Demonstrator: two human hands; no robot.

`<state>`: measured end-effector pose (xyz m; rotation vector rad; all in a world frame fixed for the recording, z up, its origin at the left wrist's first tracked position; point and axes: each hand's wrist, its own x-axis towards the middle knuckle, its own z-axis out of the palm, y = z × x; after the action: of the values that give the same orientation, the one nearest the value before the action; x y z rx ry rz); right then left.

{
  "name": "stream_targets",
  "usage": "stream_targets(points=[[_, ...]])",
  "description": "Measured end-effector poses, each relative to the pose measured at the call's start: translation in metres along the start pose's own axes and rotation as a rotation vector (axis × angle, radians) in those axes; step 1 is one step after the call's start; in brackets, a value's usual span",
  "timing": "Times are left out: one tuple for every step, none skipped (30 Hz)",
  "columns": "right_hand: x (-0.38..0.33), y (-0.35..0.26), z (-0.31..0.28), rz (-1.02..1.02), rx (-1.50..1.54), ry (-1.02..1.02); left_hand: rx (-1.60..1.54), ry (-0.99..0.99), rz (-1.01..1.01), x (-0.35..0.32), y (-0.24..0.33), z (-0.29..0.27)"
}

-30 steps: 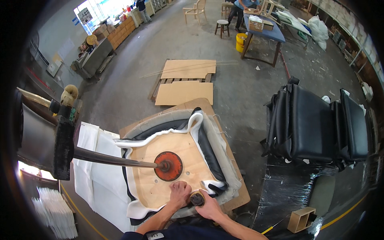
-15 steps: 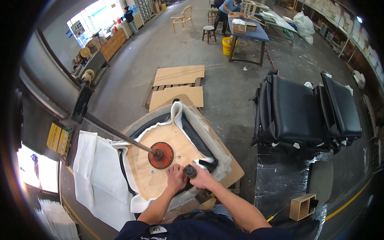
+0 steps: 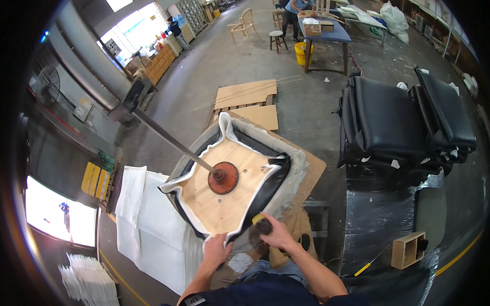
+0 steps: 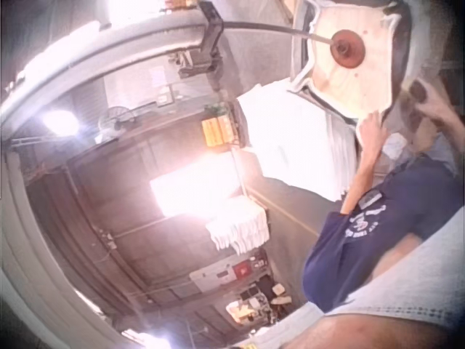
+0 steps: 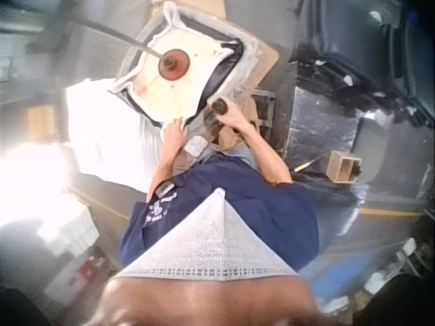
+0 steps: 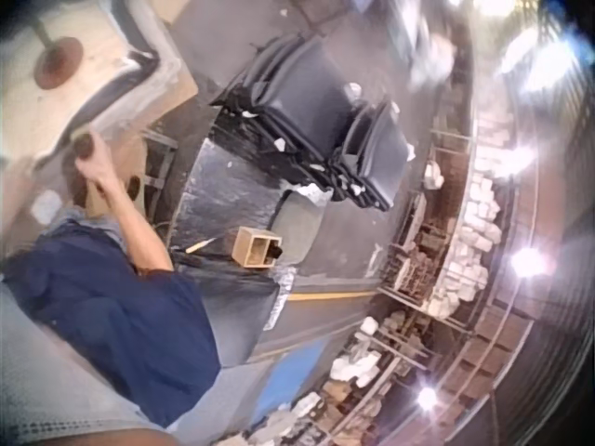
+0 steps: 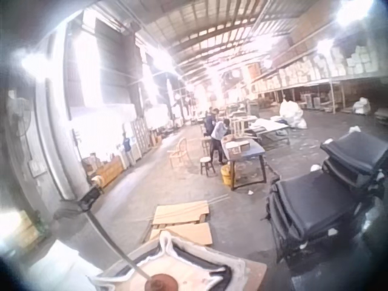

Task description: The person places a black seat cushion onto a wooden base, then covers it with a white protective sheet. They pull the sheet taut around the edges and use a staple gun to secure it to the underside of the wooden base.

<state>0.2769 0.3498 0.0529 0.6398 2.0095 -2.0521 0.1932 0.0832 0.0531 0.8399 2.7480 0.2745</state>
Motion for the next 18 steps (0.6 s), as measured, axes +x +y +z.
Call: stream_targets(points=[[-0.005, 0.015, 0.012, -0.052, 0.023, 0.028, -0.079, 0.113, 0.072, -0.001, -0.003, 0.005], [-0.009, 0.037, 0.022, -0.093, 0.050, 0.058, -0.109, 0.108, 0.078, 0.001, 0.000, 0.007], [-0.014, 0.054, 0.040, -0.119, 0.078, 0.090, -0.145, 0.090, 0.080, 0.004, 0.001, 0.006], [-0.016, 0.060, 0.052, -0.236, -0.014, 0.215, -0.188, 0.058, 0.081, 0.008, 0.001, 0.007], [-0.019, 0.062, 0.059, -0.337, -0.119, 0.324, -0.212, 0.054, 0.109, 0.008, -0.003, 0.013], [-0.019, 0.062, 0.062, -0.256, -0.104, 0.302, -0.237, 0.051, 0.134, 0.009, -0.007, 0.016], [-0.020, 0.063, 0.059, -0.253, -0.094, 0.321, -0.263, 0.018, 0.153, 0.014, -0.005, 0.017], [-0.020, 0.060, 0.060, -0.218, -0.085, 0.315, -0.283, -0.002, 0.158, 0.013, -0.008, 0.017], [-0.020, 0.058, 0.061, -0.186, -0.075, 0.312, -0.283, -0.030, 0.160, 0.015, -0.007, 0.015], [-0.020, 0.056, 0.062, -0.151, -0.065, 0.308, -0.284, -0.052, 0.164, 0.016, -0.007, 0.011], [-0.022, 0.049, 0.065, -0.101, 0.005, 0.293, -0.284, -0.073, 0.170, 0.017, -0.009, 0.008], [-0.025, 0.043, 0.069, -0.050, 0.073, 0.280, -0.290, -0.054, 0.175, 0.019, -0.011, 0.008], [-0.025, 0.041, 0.074, -0.047, 0.093, 0.289, -0.296, -0.030, 0.180, 0.022, -0.015, 0.008], [-0.024, 0.040, 0.079, -0.043, 0.112, 0.298, -0.302, -0.005, 0.184, 0.024, -0.017, 0.008], [-0.025, 0.040, 0.082, -0.040, 0.129, 0.307, -0.385, 0.040, 0.224, 0.026, -0.020, 0.013], [-0.023, 0.040, 0.084, -0.038, 0.127, 0.308, -0.326, 0.018, 0.221, 0.031, -0.020, 0.014], [-0.023, 0.041, 0.085, -0.036, 0.125, 0.310, -0.266, -0.003, 0.218, 0.037, -0.016, 0.016], [-0.023, 0.043, 0.087, -0.035, 0.123, 0.310, -0.206, -0.024, 0.214, 0.039, -0.012, 0.017]])
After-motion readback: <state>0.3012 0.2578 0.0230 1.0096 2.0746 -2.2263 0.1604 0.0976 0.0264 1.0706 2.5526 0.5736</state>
